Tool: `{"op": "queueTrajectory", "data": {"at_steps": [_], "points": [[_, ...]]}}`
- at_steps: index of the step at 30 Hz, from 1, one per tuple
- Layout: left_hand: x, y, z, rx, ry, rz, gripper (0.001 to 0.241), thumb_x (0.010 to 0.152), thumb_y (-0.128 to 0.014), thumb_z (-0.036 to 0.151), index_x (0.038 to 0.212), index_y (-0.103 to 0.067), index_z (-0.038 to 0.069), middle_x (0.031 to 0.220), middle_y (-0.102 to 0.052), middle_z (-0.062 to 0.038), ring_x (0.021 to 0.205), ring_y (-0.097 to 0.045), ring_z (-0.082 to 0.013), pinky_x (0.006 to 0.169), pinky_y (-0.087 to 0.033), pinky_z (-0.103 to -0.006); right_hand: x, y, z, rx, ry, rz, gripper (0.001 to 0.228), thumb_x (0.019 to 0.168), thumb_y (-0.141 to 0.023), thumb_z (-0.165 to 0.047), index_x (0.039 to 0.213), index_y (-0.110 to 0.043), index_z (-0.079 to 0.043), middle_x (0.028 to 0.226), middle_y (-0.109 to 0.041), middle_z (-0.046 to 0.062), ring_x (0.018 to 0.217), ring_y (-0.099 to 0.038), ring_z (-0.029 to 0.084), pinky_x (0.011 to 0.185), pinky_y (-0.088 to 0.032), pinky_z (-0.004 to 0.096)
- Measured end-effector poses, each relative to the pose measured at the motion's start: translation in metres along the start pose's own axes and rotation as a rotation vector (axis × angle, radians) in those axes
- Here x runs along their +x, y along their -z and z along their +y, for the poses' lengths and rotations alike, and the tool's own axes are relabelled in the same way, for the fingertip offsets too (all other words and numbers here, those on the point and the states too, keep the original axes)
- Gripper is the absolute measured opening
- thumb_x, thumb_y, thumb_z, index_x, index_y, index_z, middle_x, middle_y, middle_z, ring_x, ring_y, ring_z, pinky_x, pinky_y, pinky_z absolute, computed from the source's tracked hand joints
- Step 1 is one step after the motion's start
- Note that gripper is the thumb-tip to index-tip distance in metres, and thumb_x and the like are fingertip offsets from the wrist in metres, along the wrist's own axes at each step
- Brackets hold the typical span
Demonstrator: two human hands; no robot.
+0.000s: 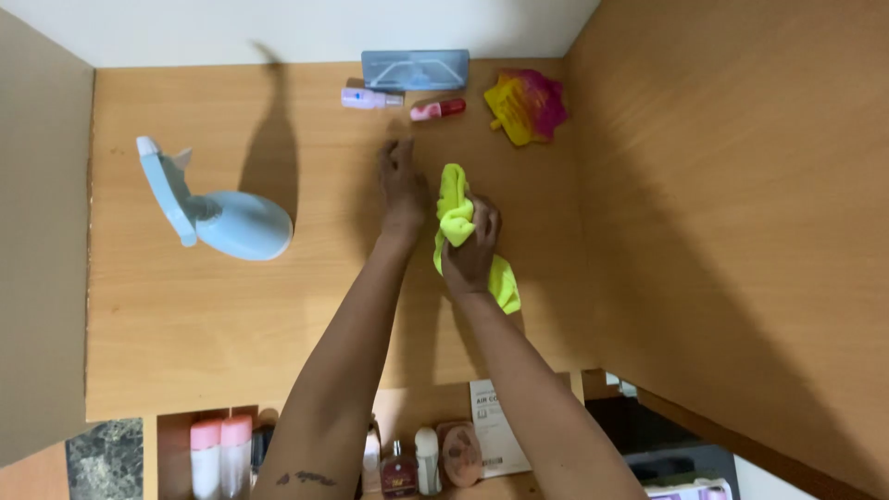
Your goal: The person wipes various cosmetic bottles, tubes, and containers with a green cloth and places them into an open drawer. The person handles items one by one, including a pink bottle, a white tube, and a small jar, cleaning each before storing it.
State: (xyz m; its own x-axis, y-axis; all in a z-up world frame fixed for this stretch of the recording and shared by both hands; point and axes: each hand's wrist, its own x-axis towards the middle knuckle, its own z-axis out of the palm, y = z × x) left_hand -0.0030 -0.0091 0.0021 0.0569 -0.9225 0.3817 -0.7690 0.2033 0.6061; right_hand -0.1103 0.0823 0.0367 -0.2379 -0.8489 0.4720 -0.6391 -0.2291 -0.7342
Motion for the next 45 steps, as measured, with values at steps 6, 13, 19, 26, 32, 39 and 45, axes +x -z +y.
{"op": "queueTrajectory", "data": {"at_steps": [6,13,19,26,32,39,45], "points": [[0.062,-0.021,0.015,0.281,-0.226,0.046,0.074,0.078,-0.061,0.005,0.151,-0.044,0.005,0.156,-0.044,-0.015,0.14,-0.045,-0.0375,0.098,-0.044,-0.047,0.012,-0.002,-0.003,0.045,-0.115,0.041,0.049,0.085,-0.066,-0.001,0.133,-0.056,-0.003,0.132,-0.058,0.02,0.124,-0.055,0.04,0.107,-0.045,0.049],[0.065,-0.041,0.014,0.394,-0.212,-0.083,0.047,0.095,-0.057,0.014,0.141,-0.056,0.012,0.132,-0.058,-0.007,0.125,-0.052,-0.0294,0.102,-0.046,-0.0438,0.014,-0.002,-0.002,0.083,-0.095,0.073,0.045,0.088,-0.065,-0.001,0.132,-0.056,-0.003,0.129,-0.061,0.02,0.12,-0.059,0.041,0.104,-0.049,0.047],[0.06,-0.044,0.007,0.47,-0.188,-0.033,0.02,0.095,-0.058,0.02,0.112,-0.063,0.011,0.126,-0.06,-0.013,0.121,-0.055,-0.031,0.097,-0.047,-0.0426,0.013,0.0,0.001,0.078,-0.097,0.056,0.042,0.088,-0.066,-0.002,0.13,-0.056,-0.004,0.127,-0.062,0.021,0.119,-0.059,0.041,0.103,-0.049,0.047],[-0.002,0.024,0.004,-0.435,0.491,-0.282,0.028,0.099,-0.066,0.022,0.124,-0.062,0.009,0.102,-0.064,-0.014,0.085,-0.057,-0.0302,0.072,-0.045,-0.0416,0.009,0.0,0.02,-0.014,-0.076,0.003,0.042,0.087,-0.07,-0.005,0.128,-0.06,-0.008,0.124,-0.066,0.018,0.117,-0.062,0.04,0.1,-0.052,0.047],[-0.101,0.071,-0.037,-1.692,0.894,-0.107,0.037,0.104,-0.063,0.02,0.141,-0.06,0.018,0.112,-0.061,-0.001,0.08,-0.058,-0.0127,0.064,-0.049,-0.028,-0.014,0.021,0.004,-0.122,-0.114,-0.161,0.062,0.064,-0.091,-0.014,0.117,-0.06,-0.002,0.11,-0.068,0.019,0.105,-0.062,0.041,0.093,-0.047,0.053],[-0.155,0.164,0.013,-2.24,0.997,0.043,0.042,0.101,-0.05,0.009,0.14,-0.055,-0.004,0.139,-0.058,-0.016,0.126,-0.06,-0.0302,0.1,-0.052,-0.0355,-0.08,0.07,-0.078,0.688,-0.913,-0.162,0.045,0.076,-0.079,0.0,0.119,-0.067,-0.004,0.112,-0.075,0.008,0.097,-0.075,0.02,0.085,-0.063,0.037],[-0.222,0.138,0.013,-1.957,0.921,0.0,0.046,0.11,-0.047,0.031,0.134,-0.058,-0.006,0.125,-0.067,-0.016,0.112,-0.064,-0.0253,0.101,-0.053,-0.036,-0.111,0.1,-0.187,0.169,-0.56,-0.373,0.045,0.093,-0.072,-0.011,0.129,-0.047,-0.007,0.113,-0.072,0.015,0.099,-0.075,0.025,0.08,-0.063,0.037]]}}
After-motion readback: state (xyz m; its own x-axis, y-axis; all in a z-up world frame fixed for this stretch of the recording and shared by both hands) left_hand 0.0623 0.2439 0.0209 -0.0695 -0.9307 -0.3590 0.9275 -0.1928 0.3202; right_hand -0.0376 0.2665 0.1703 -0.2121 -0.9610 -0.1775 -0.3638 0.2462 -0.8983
